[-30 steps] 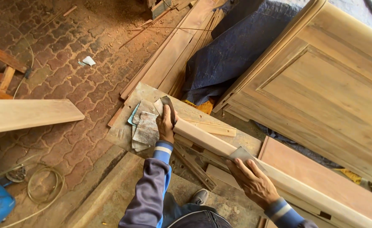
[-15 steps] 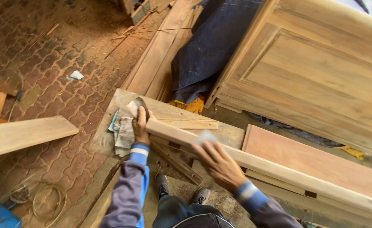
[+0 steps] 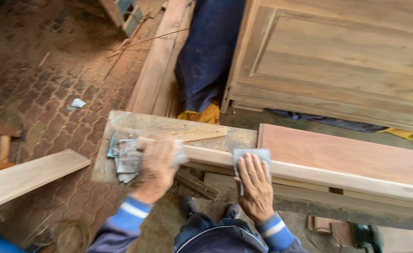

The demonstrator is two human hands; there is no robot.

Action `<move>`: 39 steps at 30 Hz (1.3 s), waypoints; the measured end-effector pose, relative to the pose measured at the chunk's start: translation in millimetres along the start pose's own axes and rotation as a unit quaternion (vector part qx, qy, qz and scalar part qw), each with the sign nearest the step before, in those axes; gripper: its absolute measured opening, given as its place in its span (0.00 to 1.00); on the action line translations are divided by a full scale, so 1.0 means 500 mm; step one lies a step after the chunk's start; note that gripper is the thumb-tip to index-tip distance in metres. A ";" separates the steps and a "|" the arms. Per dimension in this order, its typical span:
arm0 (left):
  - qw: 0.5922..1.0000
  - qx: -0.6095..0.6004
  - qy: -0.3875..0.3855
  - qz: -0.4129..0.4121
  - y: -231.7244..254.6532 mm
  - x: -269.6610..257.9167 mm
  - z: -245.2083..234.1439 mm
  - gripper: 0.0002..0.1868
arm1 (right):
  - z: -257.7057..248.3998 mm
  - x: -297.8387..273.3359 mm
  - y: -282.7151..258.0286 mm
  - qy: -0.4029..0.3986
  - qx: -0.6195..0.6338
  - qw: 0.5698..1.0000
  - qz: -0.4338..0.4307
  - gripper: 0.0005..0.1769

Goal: Sanding a long piece of wood and components of a bed frame using sandpaper and a sanding block.

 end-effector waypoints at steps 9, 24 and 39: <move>0.990 0.067 -0.034 0.118 -0.068 -0.009 0.018 0.27 | -0.034 -0.029 0.131 -0.029 -0.011 0.999 -0.025 0.28; 0.970 -0.002 -0.066 0.235 0.158 0.119 0.086 0.31 | -0.057 -0.043 0.084 -0.005 -0.008 0.999 0.049 0.33; 0.981 0.017 -0.118 0.152 0.175 0.124 0.150 0.45 | -0.107 -0.138 0.228 0.074 -0.032 0.991 0.110 0.24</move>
Point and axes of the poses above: each hand's wrist, its own x-axis towards the middle knuckle, its own z-axis out of the palm, y = z × x, the point moved 2 cm from there along x, towards the middle knuckle
